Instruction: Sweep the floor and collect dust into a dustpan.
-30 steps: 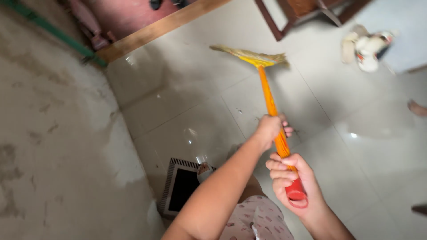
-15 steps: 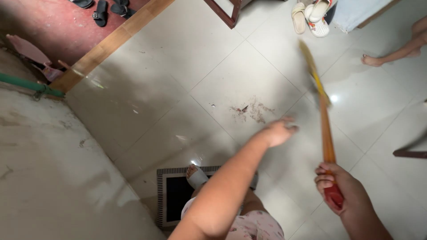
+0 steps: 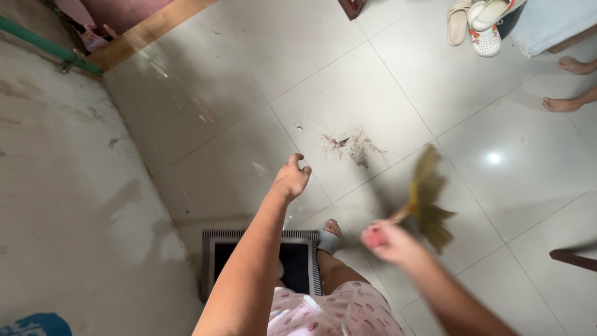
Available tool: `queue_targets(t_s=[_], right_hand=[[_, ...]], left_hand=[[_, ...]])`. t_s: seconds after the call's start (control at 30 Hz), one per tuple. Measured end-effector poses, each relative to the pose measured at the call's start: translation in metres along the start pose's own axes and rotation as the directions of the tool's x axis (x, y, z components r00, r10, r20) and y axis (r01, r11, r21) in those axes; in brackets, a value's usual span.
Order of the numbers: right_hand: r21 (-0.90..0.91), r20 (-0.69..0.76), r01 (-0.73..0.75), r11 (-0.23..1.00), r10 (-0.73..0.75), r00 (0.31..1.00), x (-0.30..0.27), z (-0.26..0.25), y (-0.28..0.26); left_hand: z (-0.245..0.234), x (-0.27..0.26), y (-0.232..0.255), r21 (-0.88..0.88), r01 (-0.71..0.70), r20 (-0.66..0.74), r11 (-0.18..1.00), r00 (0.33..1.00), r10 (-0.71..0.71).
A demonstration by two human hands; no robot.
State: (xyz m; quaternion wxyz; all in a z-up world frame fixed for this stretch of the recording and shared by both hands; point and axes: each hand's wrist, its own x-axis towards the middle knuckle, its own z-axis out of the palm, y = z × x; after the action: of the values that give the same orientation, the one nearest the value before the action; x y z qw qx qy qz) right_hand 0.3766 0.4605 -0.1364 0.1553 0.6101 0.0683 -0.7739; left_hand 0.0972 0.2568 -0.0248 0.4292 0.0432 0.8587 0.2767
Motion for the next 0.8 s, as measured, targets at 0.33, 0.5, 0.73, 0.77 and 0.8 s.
queue_targets(t_s=[0.33, 0.5, 0.73, 0.77, 0.8], right_hand=[[-0.264, 0.24, 0.044, 0.964, 0.022, 0.971, -0.087, 0.176, 0.063], [0.121, 0.629, -0.121, 0.985, 0.018, 0.777, -0.164, 0.142, -0.021], [0.205, 0.351, 0.019, 0.979, -0.091, 0.932, -0.307, 0.086, -0.024], [0.257, 0.321, 0.073, 0.964, -0.156, 0.934, -0.315, 0.076, -0.019], [0.307, 0.287, 0.127, 0.943, -0.219, 0.932, -0.322, 0.066, -0.013]], left_hand=[[0.0, -0.008, 0.007, -0.008, -0.044, -0.041, 0.999, 0.998, 0.043], [0.008, -0.001, 0.02, 0.045, -0.027, -0.058, 0.999, 0.998, 0.03], [0.056, 0.021, 0.081, 0.12, -0.111, 0.023, 0.987, 0.994, 0.109], [0.063, 0.018, 0.096, 0.143, -0.125, 0.051, 0.982, 0.992, 0.119], [0.07, 0.016, 0.111, 0.165, -0.14, 0.078, 0.976, 0.989, 0.128]])
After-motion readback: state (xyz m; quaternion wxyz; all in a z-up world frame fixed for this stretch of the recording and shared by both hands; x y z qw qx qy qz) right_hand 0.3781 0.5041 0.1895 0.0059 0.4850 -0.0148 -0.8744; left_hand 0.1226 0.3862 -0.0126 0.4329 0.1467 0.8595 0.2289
